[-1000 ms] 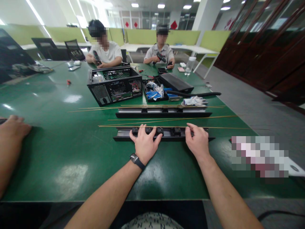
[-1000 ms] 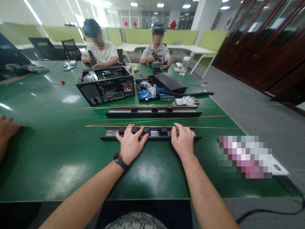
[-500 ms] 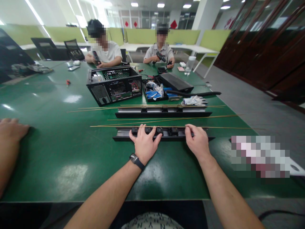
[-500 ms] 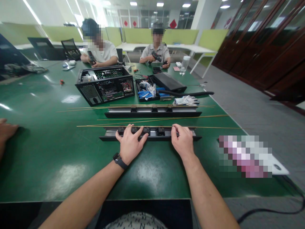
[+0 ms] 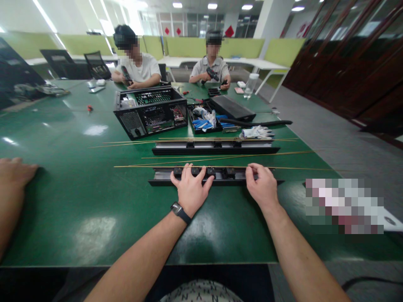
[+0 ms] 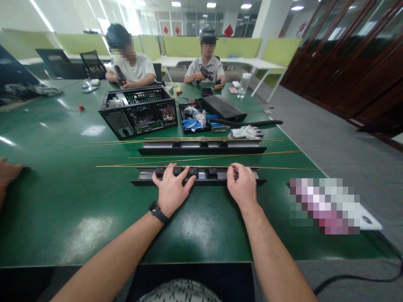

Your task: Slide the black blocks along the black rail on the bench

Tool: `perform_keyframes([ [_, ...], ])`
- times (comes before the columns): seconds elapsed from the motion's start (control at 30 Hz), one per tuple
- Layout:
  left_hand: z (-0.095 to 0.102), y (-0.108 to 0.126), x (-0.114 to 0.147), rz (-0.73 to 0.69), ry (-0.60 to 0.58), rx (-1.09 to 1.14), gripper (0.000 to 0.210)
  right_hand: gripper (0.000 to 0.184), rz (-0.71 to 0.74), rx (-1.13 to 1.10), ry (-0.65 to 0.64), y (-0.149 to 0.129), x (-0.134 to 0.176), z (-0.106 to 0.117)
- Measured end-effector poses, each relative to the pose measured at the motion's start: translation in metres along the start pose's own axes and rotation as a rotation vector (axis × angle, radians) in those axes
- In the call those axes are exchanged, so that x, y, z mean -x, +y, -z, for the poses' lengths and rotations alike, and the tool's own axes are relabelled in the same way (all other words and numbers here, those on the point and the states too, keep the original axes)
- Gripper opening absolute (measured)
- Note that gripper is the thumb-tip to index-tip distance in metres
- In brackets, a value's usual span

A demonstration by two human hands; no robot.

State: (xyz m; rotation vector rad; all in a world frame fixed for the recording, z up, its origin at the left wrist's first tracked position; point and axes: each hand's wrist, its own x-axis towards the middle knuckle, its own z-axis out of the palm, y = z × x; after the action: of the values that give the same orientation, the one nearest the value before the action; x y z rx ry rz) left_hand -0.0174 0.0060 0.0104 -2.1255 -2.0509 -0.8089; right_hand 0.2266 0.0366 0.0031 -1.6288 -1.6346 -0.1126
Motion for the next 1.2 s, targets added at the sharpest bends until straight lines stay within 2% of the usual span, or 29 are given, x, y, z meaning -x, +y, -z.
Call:
perform_keyframes([
  [0.2,0.0,0.001,0.0,0.012,-0.013,-0.011,0.042,0.035,0.036,-0.043,-0.018,-0.006,0.001,0.001],
  [0.47,-0.002,0.0,0.0,0.003,0.006,-0.008,0.041,0.037,-0.089,0.049,0.025,0.001,-0.003,0.001],
  [0.77,-0.004,0.0,0.0,0.008,0.011,-0.015,0.042,0.036,0.052,-0.041,-0.041,-0.01,0.001,-0.002],
  [0.93,-0.005,-0.001,0.001,0.004,0.021,-0.009,0.041,0.038,-0.037,0.024,0.04,-0.003,-0.001,-0.002],
  [1.03,-0.006,-0.001,0.001,0.002,0.026,-0.004,0.041,0.034,-0.08,0.064,0.044,0.0,-0.002,-0.001],
  [1.2,-0.006,-0.002,0.001,-0.005,0.015,-0.01,0.042,0.032,-0.027,0.014,0.011,-0.004,0.0,-0.001],
])
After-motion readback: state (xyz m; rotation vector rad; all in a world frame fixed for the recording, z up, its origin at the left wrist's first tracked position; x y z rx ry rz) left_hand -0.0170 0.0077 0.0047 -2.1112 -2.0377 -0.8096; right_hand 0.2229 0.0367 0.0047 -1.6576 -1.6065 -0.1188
